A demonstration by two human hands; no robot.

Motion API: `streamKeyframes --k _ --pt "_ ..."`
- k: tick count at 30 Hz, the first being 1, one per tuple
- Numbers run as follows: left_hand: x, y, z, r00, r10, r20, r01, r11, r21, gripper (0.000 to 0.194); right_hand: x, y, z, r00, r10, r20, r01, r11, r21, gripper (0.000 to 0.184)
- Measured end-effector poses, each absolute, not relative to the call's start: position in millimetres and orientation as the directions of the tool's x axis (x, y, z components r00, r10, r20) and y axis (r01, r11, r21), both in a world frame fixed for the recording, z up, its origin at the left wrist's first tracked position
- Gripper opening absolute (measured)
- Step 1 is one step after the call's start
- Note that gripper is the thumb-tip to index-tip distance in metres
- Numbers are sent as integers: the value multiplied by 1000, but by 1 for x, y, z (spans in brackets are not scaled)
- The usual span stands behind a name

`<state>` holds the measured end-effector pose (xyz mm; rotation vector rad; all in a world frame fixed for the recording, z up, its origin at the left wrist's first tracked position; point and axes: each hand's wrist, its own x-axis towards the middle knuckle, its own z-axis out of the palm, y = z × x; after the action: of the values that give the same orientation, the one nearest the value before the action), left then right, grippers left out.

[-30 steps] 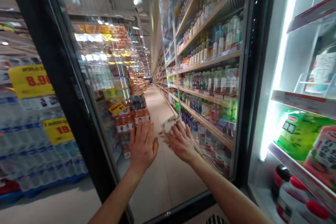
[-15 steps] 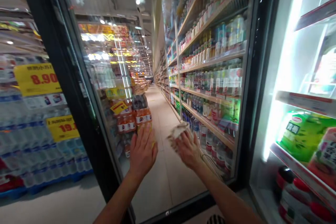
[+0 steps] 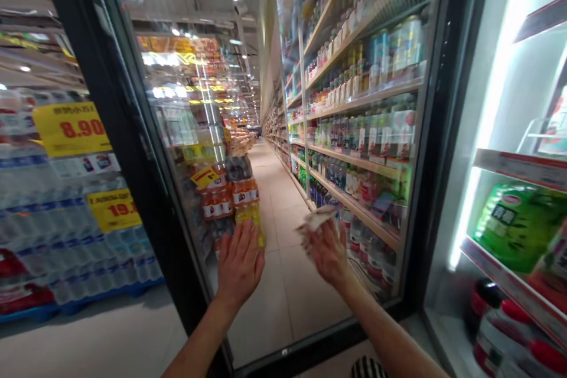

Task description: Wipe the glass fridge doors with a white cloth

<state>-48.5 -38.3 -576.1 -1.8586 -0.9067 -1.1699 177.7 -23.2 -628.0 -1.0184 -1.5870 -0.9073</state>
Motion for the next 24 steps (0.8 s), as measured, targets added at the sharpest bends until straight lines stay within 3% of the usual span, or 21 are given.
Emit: streamKeyframes --k 2,4,6,9,12,14,16,18,20,24 --pt "-46 -39 -579 318 163 934 861 -461 -213 66 200 -19 -619 97 177 979 960 241 -139 45" --pt "-43 -38 -582 291 151 945 869 -455 -195 64 194 -21 -613 210 183 960 946 211 -247 47" --pt "-42 -37 -583 271 141 952 871 -456 -181 62 164 -29 -616 93 242 966 943 290 -163 46" --pt "-45 -37 -584 295 159 942 859 -477 -189 61 124 -39 -631 -259 256 931 862 496 104 41" --pt "-50 -37 -585 323 161 933 851 -482 -211 62 144 -34 -636 -321 183 929 843 503 192 34" --pt "-50 -38 -586 319 157 935 855 -474 -212 62 181 -25 -627 -152 180 972 926 369 76 38" --pt "-48 -38 -588 304 158 939 859 -472 -199 62 207 -18 -612 81 167 983 965 234 -119 45" --pt "-45 -37 -590 284 154 946 863 -471 -182 62 208 -18 -601 200 158 967 952 201 -230 48" --pt "-43 -36 -591 271 152 950 868 -466 -173 63 187 -24 -600 115 203 973 953 255 -166 47" --pt "-45 -35 -591 274 162 948 867 -469 -171 64 161 -32 -615 -269 220 938 889 431 154 37"
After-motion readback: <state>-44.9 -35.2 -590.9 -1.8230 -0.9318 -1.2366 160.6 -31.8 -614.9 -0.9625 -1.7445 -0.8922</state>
